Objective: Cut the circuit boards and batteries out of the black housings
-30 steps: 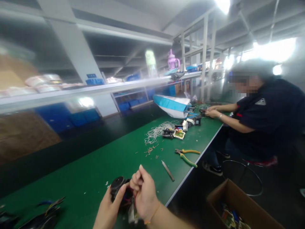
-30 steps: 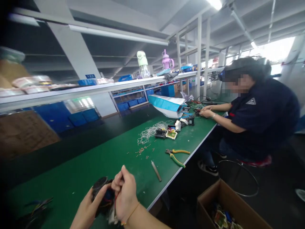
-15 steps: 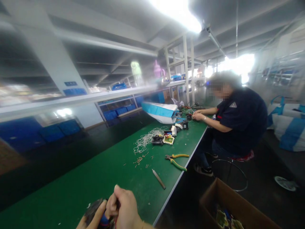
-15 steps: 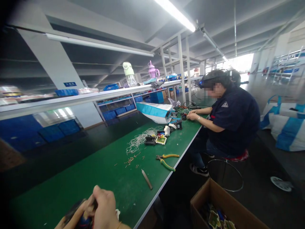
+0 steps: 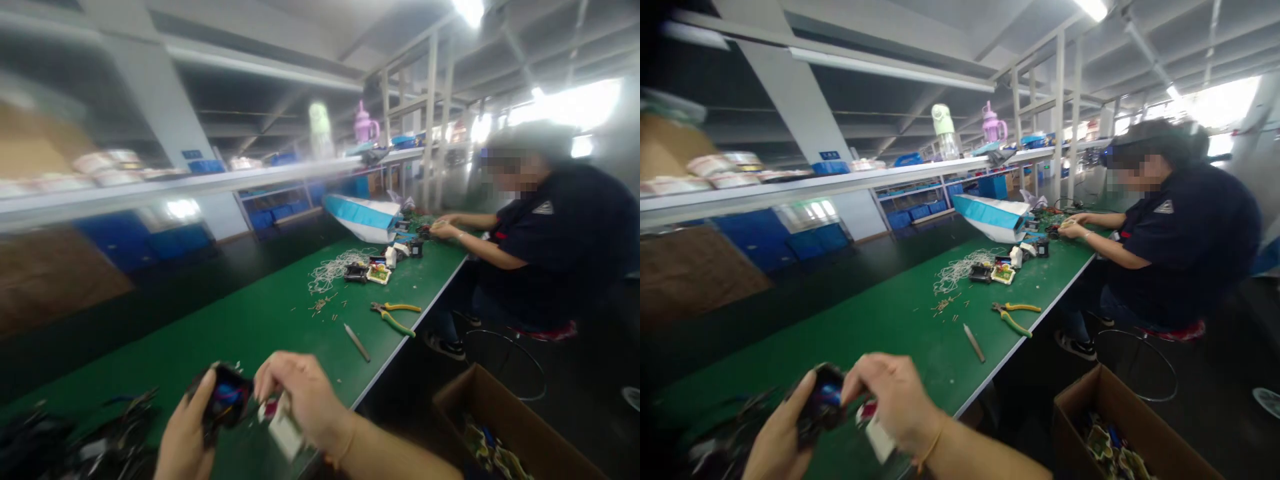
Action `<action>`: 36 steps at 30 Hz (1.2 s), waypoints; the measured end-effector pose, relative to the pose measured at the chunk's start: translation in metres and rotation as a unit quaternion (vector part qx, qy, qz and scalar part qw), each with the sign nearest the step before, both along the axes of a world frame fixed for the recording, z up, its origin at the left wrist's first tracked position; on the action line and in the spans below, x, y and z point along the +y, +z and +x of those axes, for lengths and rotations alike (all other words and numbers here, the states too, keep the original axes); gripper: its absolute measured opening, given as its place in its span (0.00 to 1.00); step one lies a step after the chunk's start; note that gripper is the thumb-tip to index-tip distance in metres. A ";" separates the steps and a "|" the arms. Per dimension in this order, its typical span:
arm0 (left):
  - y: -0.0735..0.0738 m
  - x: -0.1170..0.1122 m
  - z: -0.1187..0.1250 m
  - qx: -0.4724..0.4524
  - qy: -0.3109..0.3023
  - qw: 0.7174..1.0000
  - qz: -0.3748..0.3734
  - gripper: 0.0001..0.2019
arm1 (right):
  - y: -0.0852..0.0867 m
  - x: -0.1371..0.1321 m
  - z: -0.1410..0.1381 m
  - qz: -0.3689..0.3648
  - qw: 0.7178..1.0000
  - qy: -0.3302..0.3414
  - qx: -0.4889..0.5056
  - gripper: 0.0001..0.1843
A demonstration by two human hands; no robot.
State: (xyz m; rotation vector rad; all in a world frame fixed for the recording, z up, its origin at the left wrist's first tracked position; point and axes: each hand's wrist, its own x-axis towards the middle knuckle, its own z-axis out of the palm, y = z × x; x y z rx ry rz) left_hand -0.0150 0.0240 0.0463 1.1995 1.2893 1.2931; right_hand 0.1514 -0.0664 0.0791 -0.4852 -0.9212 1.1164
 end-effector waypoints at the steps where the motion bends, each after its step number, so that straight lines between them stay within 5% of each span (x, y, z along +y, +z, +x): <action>1: 0.000 -0.004 0.003 -0.012 -0.004 1.000 -0.009 0.27 | 0.007 -0.001 0.011 0.013 1.000 -0.015 -0.020 0.23; 7: 0.001 -0.019 0.007 -0.117 -0.016 0.993 -0.008 0.28 | 0.010 0.037 0.070 0.037 0.980 -0.127 -0.146 0.21; 12: 0.003 -0.028 0.009 -0.112 -0.050 0.992 0.002 0.27 | -0.018 0.063 0.102 -0.015 0.895 -0.223 -0.386 0.24; 18: 0.000 -0.027 0.015 -0.053 -0.056 0.997 0.011 0.30 | -0.055 0.051 0.117 -0.089 0.831 -0.200 -0.512 0.23; 22: -0.002 -0.028 0.023 0.050 -0.054 0.995 0.060 0.26 | -0.049 0.030 0.097 -0.079 0.798 -0.275 -0.531 0.06; 24: 0.000 -0.030 0.028 0.099 -0.049 0.990 0.085 0.25 | -0.038 0.016 0.074 -0.017 0.816 -0.285 -0.502 0.11; 26: 0.002 -0.032 0.033 0.148 -0.044 0.982 0.110 0.26 | -0.032 0.004 0.045 0.041 0.871 -0.213 -0.440 0.10; 30: 0.006 -0.033 0.039 0.241 -0.047 0.959 0.139 0.28 | -0.049 0.007 0.000 -0.021 0.927 -0.161 -0.338 0.15; 33: 0.004 -0.029 0.040 0.285 -0.057 0.946 0.143 0.32 | -0.069 0.022 -0.003 -0.106 0.933 -0.104 -0.329 0.12; 36: 0.001 -0.026 0.038 0.309 -0.066 0.939 0.136 0.33 | -0.074 0.025 0.011 -0.091 0.908 -0.006 -0.408 0.08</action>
